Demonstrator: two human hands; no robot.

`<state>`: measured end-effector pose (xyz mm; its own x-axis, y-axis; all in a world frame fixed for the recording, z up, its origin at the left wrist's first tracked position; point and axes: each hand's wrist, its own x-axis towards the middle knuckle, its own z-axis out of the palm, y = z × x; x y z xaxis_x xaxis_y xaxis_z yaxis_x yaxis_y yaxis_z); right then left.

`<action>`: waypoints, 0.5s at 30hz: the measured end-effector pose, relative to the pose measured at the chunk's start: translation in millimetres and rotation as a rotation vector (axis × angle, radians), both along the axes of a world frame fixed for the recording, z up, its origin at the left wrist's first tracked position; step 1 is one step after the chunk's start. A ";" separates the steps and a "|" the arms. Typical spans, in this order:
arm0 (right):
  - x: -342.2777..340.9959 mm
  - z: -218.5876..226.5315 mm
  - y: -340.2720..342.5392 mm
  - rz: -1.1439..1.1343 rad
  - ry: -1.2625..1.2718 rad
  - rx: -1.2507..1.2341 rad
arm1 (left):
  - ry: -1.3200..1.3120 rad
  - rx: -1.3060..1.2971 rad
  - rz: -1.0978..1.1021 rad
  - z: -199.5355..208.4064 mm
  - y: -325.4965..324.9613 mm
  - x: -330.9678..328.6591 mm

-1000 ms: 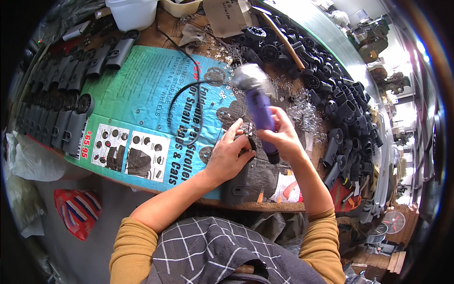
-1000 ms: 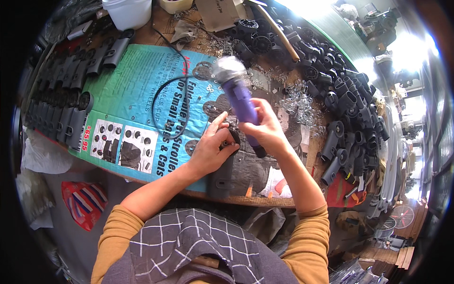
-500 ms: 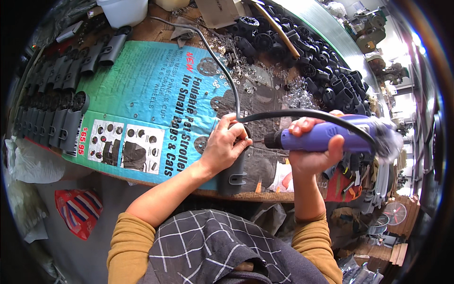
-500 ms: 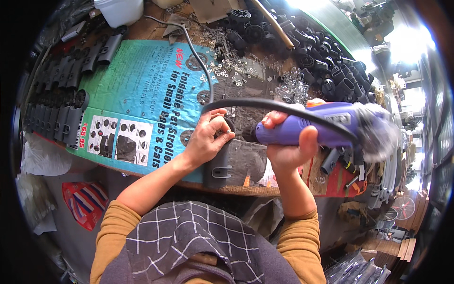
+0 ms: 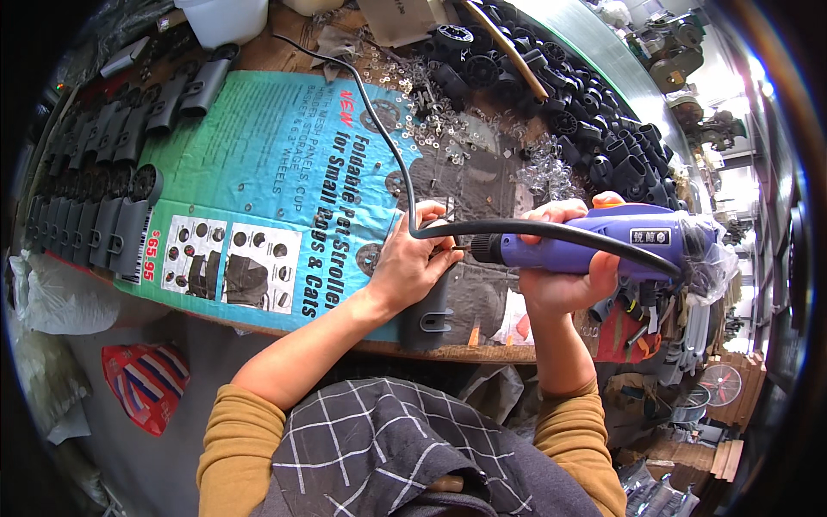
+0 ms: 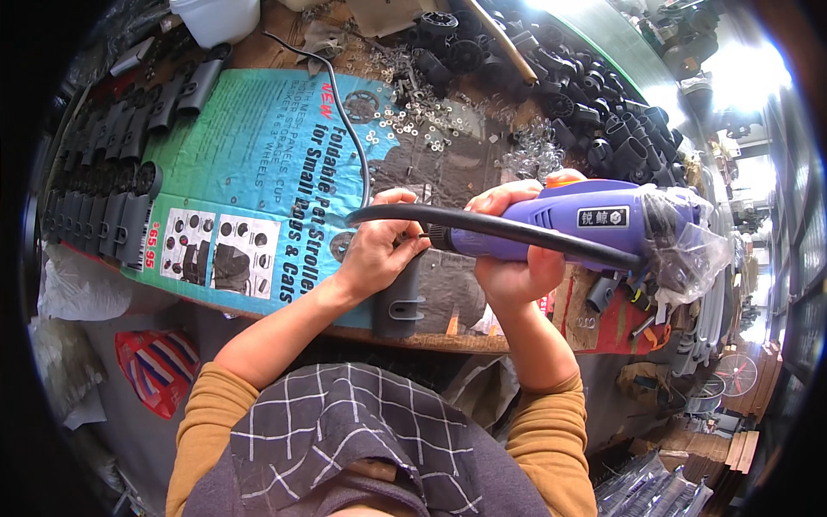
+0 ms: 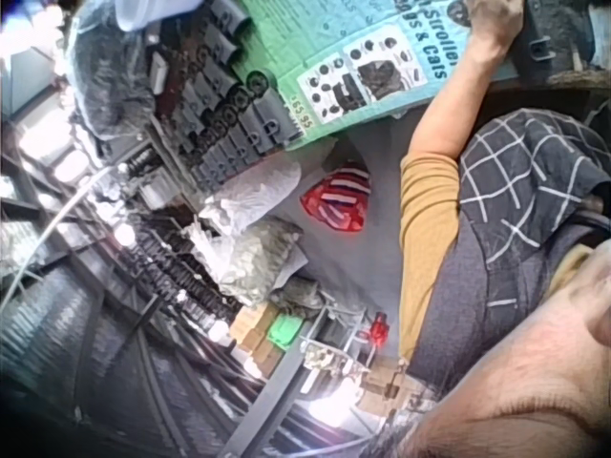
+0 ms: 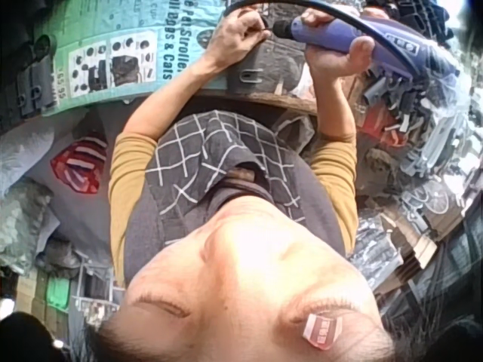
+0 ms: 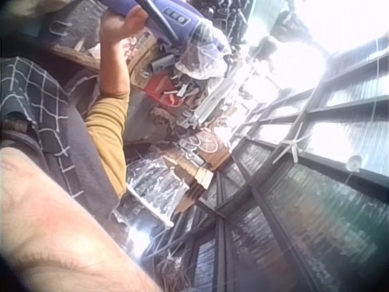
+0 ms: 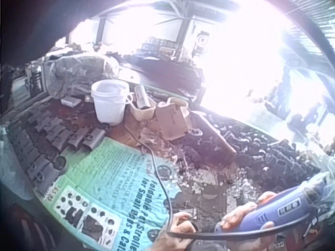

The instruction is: The person assembles small black plastic components on a cluttered workbench. They insert a spring into a cylindrical housing, use a rotary tool to smooth or shape the part, and repeatedly check fitment by hand. The process is repeated for multiple similar parts.

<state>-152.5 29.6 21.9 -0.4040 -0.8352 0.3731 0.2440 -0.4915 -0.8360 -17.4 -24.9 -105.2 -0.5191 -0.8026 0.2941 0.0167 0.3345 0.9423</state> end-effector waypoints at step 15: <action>21.1 5.2 4.9 -0.049 0.339 0.141 | 0.073 0.007 0.020 2.0 -1.0 -0.3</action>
